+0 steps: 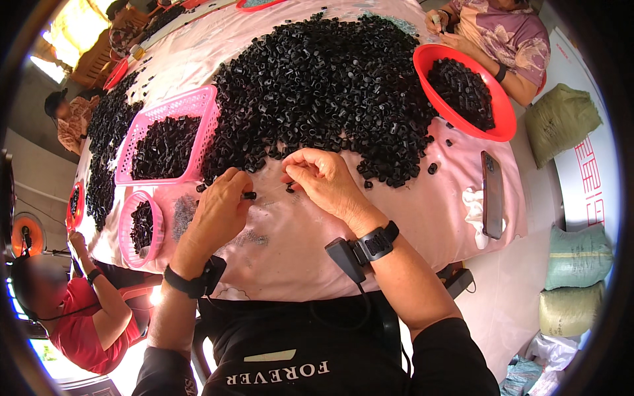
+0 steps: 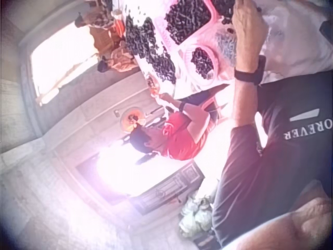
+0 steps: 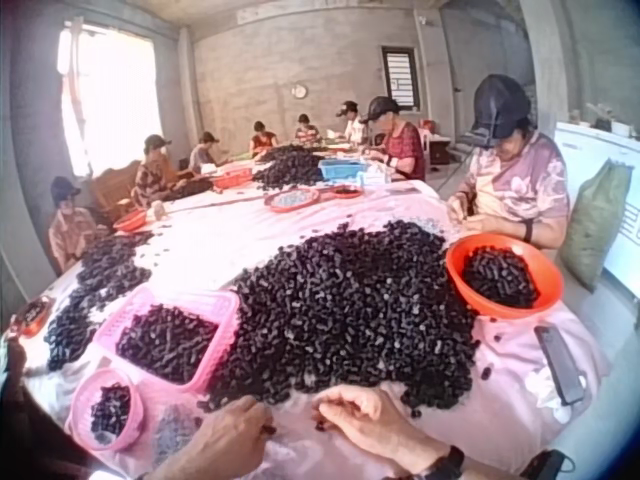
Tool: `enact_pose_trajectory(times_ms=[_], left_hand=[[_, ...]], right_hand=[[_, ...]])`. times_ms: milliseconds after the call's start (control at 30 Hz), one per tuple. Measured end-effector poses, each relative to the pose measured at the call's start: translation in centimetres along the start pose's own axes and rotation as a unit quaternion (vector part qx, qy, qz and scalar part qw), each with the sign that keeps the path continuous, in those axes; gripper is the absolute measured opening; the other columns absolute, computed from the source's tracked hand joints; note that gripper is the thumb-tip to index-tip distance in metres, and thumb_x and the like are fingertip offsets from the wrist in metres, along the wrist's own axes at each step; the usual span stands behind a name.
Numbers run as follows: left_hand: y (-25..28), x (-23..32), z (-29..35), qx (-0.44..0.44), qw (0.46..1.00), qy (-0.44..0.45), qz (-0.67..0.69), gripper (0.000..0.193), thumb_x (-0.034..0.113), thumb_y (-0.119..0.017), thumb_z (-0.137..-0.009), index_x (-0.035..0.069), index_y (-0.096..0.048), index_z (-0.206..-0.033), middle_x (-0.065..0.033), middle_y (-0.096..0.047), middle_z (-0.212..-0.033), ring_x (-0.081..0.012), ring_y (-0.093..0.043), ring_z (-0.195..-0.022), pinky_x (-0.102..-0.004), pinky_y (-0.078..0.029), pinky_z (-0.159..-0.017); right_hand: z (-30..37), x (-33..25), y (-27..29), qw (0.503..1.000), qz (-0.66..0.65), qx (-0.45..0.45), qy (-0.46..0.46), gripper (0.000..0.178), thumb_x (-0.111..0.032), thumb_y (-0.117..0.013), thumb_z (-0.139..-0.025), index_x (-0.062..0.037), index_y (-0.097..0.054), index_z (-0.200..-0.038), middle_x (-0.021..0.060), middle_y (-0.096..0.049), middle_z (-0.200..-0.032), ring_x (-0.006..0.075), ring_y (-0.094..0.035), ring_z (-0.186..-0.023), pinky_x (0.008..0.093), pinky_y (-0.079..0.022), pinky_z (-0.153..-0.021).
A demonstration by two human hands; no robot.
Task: Sorting and inspecting black plastic shoe components at a large assembly table with other workers.
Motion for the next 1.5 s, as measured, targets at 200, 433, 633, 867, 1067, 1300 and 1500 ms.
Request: enact_pose_trajectory(times_ms=[200,433,633,867,1067,1300,1500], left_hand=[[-0.3,1.6,-2.0,0.031,0.984,0.040,0.171,0.024,-0.005,-0.071,-0.080,-0.002,-0.060,-0.101,-0.0174,-0.066,-0.083,-0.0304,-0.069,-0.077,-0.0377,-0.054,-0.068],[-0.7,2.3,-2.6,0.065,0.973,0.013,0.221,0.018,-0.005,-0.071,-0.081,-0.003,-0.062,-0.097,-0.0155,-0.069,-0.082,-0.0275,-0.070,-0.073,-0.0357,-0.054,-0.064],[-1.9,0.9,-0.4,-0.050,0.994,0.016,0.096,0.013,-0.005,-0.068,-0.081,-0.002,-0.065,-0.092,-0.0158,-0.066,-0.087,-0.0305,-0.069,-0.079,-0.0389,-0.054,-0.069],[-1.6,1.5,-0.5,-0.023,0.997,-0.013,0.072,0.012,-0.008,-0.063,-0.083,-0.004,-0.060,-0.093,-0.0181,-0.066,-0.088,-0.0323,-0.070,-0.080,-0.0399,-0.054,-0.069],[-0.1,2.2,-2.0,0.056,0.975,-0.001,0.213,0.012,-0.011,-0.060,-0.085,-0.004,-0.058,-0.095,-0.0208,-0.069,-0.083,-0.0332,-0.072,-0.078,-0.0364,-0.054,-0.066],[0.0,3.7,-2.7,0.096,0.985,-0.063,0.126,0.014,-0.011,-0.061,-0.085,-0.002,-0.059,-0.095,-0.0194,-0.065,-0.084,-0.0373,-0.068,-0.075,-0.0401,-0.054,-0.065],[0.0,4.8,-2.8,0.106,0.988,-0.097,0.058,0.014,-0.010,-0.061,-0.083,0.000,-0.060,-0.093,-0.0176,-0.061,-0.086,-0.0403,-0.064,-0.079,-0.0463,-0.052,-0.065]], right_hand=[[0.4,-0.7,-0.5,0.998,0.056,-0.028,0.021,0.016,-0.007,-0.069,-0.096,0.0028,-0.071,-0.109,0.0048,-0.074,-0.093,0.0104,-0.070,-0.085,0.0253,-0.058,-0.075],[0.3,-1.2,-0.1,1.000,-0.005,-0.018,0.011,0.013,-0.006,-0.072,-0.094,0.0024,-0.071,-0.104,0.0053,-0.073,-0.089,0.0109,-0.072,-0.081,0.0241,-0.058,-0.071],[0.2,-1.0,0.3,0.999,-0.036,0.018,0.020,0.007,-0.004,-0.071,-0.093,0.0006,-0.066,-0.096,0.0047,-0.070,-0.088,0.0135,-0.073,-0.082,0.0241,-0.059,-0.070],[0.2,-0.3,0.0,0.999,-0.023,-0.014,0.019,0.011,-0.003,-0.073,-0.091,0.0024,-0.067,-0.098,0.0045,-0.071,-0.089,0.0107,-0.071,-0.082,0.0241,-0.059,-0.071],[0.6,-0.7,-0.3,0.998,0.061,-0.018,0.012,0.017,-0.001,-0.075,-0.089,0.0039,-0.071,-0.105,0.0071,-0.074,-0.090,0.0120,-0.072,-0.081,0.0255,-0.060,-0.074],[0.4,-0.2,-0.4,0.999,0.036,-0.028,0.009,0.020,-0.003,-0.077,-0.087,0.0037,-0.073,-0.105,0.0066,-0.075,-0.093,0.0083,-0.068,-0.082,0.0239,-0.056,-0.073],[0.4,-0.2,-0.4,0.999,0.030,-0.023,-0.010,0.021,-0.001,-0.076,-0.087,0.0041,-0.073,-0.107,0.0066,-0.075,-0.092,0.0081,-0.068,-0.081,0.0238,-0.056,-0.072]])
Point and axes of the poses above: each hand's wrist, its own z-axis away from the middle knuckle, its own y-axis out of the back of the hand, x = y × z, the point moved 6 cm from there along -z, towards the middle knuckle
